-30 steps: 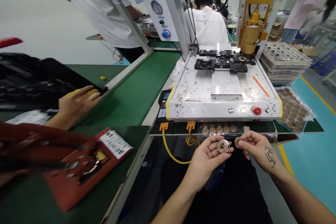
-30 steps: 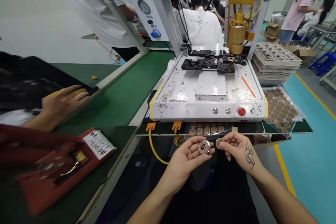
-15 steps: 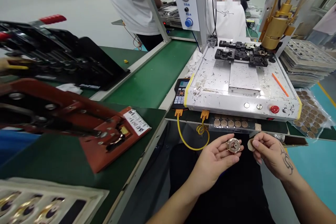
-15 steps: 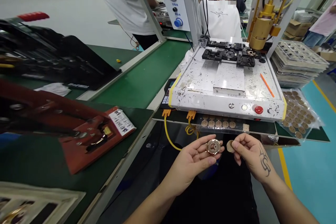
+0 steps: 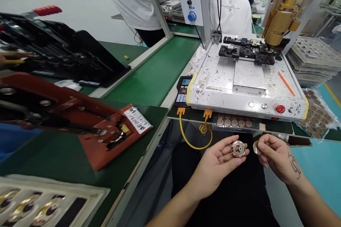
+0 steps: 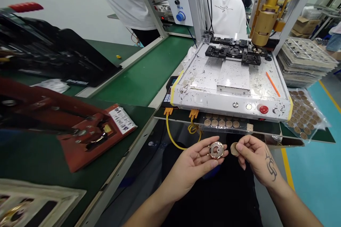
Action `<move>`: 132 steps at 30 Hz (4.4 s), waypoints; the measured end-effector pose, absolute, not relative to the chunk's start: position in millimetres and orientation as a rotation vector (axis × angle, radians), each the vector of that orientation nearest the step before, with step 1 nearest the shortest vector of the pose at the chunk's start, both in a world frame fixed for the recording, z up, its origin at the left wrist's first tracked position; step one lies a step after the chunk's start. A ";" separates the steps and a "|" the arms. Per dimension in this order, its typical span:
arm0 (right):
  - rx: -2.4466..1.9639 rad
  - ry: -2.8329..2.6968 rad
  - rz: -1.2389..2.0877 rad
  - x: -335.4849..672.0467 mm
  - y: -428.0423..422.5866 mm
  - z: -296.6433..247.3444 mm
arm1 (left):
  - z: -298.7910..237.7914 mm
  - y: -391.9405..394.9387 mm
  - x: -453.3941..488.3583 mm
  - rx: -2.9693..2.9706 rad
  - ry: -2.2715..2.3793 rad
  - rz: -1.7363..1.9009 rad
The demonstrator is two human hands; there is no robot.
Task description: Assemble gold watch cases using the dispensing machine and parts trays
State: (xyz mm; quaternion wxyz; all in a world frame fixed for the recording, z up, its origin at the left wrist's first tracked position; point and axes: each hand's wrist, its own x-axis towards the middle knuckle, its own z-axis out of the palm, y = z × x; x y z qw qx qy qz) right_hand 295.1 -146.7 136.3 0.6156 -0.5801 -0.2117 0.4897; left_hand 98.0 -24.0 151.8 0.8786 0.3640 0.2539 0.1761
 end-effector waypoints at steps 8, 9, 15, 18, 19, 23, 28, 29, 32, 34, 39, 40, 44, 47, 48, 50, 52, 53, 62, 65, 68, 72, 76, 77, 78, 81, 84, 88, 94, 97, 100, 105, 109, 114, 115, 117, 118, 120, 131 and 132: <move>-1.329 -0.552 1.140 295.9 -153.5 136.6 | 161.0 -26.0 96.8 0.748 0.553 0.359; -1.335 -0.559 1.138 296.2 -154.5 136.4 | 161.8 -26.5 96.7 0.745 0.553 0.360; -1.359 -0.552 1.132 297.0 -154.3 135.4 | 163.2 -28.8 95.6 0.746 0.547 0.369; -1.360 -0.540 1.137 295.9 -152.9 136.9 | 162.2 -29.4 94.9 0.754 0.539 0.372; -1.362 -0.535 1.137 295.5 -152.7 137.6 | 161.8 -29.6 94.7 0.758 0.537 0.373; -1.365 -0.518 1.138 294.8 -153.5 139.4 | 161.5 -30.1 93.9 0.773 0.538 0.375; -1.364 -0.525 1.137 295.4 -154.5 137.4 | 162.1 -31.9 92.8 0.764 0.544 0.386; -1.369 -0.524 1.133 295.4 -154.3 137.3 | 161.9 -32.3 92.6 0.765 0.546 0.389; -1.389 -0.525 1.128 295.1 -153.2 138.6 | 160.3 -33.5 92.5 0.785 0.551 0.402; -1.397 -0.532 1.132 294.6 -152.7 140.6 | 159.3 -33.8 92.5 0.805 0.550 0.406; -1.412 -0.540 1.136 293.9 -153.5 143.2 | 159.0 -34.3 91.4 0.823 0.545 0.406; -1.413 -0.539 1.136 294.0 -153.6 142.9 | 159.0 -34.4 91.1 0.824 0.545 0.407; -1.412 -0.538 1.143 294.7 -152.5 140.2 | 157.7 -33.2 90.7 0.796 0.541 0.394; -1.409 -0.531 1.143 294.3 -150.3 139.6 | 156.5 -30.9 89.8 0.774 0.538 0.365; -1.407 -0.527 1.141 293.9 -149.5 140.1 | 156.3 -30.1 89.2 0.769 0.535 0.359; -1.399 -0.521 1.145 292.6 -148.3 141.5 | 156.4 -28.7 87.9 0.753 0.520 0.353; -1.383 -0.515 1.147 291.2 -147.8 143.2 | 156.7 -27.8 87.3 0.731 0.499 0.363; -1.375 -0.512 1.147 290.5 -147.8 143.8 | 156.6 -27.6 87.3 0.719 0.490 0.370; -1.359 -0.548 1.192 290.2 -146.3 142.0 | 148.9 -27.4 88.4 0.652 0.502 0.388; -1.348 -0.590 1.212 290.9 -145.4 142.1 | 146.9 -28.5 88.4 0.670 0.518 0.398; -1.342 -0.629 1.212 291.6 -145.5 141.8 | 146.4 -29.6 88.5 0.692 0.516 0.402; -1.347 -0.644 1.217 292.0 -146.3 140.3 | 147.1 -30.2 88.3 0.713 0.527 0.406; -1.350 -0.636 1.233 290.3 -146.4 141.4 | 147.6 -30.3 88.5 0.722 0.538 0.412; -1.352 -0.634 1.234 289.7 -146.6 141.7 | 147.6 -30.3 88.6 0.723 0.538 0.414; -1.356 -0.631 1.233 289.3 -146.9 141.6 | 147.6 -30.2 88.6 0.724 0.537 0.415; -1.381 -0.636 1.227 288.9 -148.1 139.8 | 147.0 -30.2 88.7 0.723 0.528 0.415; -1.402 -0.679 1.212 288.8 -147.3 139.3 | 145.6 -30.6 88.6 0.719 0.522 0.421; -1.478 -0.853 1.057 283.6 -140.4 149.5 | 144.7 -31.9 88.7 0.731 0.523 0.423; -1.541 -0.991 1.017 267.5 -131.4 164.8 | 146.7 -35.0 90.3 0.782 0.523 0.450; -1.543 -1.001 1.012 263.5 -130.2 165.1 | 146.7 -36.8 90.7 0.785 0.520 0.453; -1.549 -0.999 0.995 262.3 -130.0 163.6 | 146.8 -37.9 90.5 0.795 0.526 0.458; -1.559 -0.991 0.978 261.5 -130.8 160.3 | 148.7 -38.7 90.5 0.792 0.525 0.467; -1.548 -0.986 0.987 261.5 -131.4 159.4 | 148.8 -39.7 90.6 0.791 0.513 0.470; -1.562 -0.998 0.950 260.7 -130.9 158.9 | 147.8 -40.9 91.1 0.822 0.518 0.470; -1.566 -1.004 0.937 260.4 -130.9 158.4 | 148.0 -41.2 91.5 0.830 0.519 0.470; -1.576 -1.011 0.908 259.7 -131.4 156.8 | 148.6 -42.0 92.4 0.847 0.520 0.472; -1.581 -1.011 0.898 259.2 -131.7 155.9 | 148.7 -42.4 92.9 0.857 0.520 0.474; -1.585 -1.013 0.887 257.9 -132.7 153.9 | 147.8 -43.7 94.0 0.877 0.519 0.477; -1.766 -1.337 0.566 260.7 -135.0 139.7 | 126.1 -44.5 90.4 1.384 0.569 0.570; -1.744 -1.413 0.574 262.7 -133.7 139.9 | 127.0 -41.6 89.0 1.472 0.566 0.552</move>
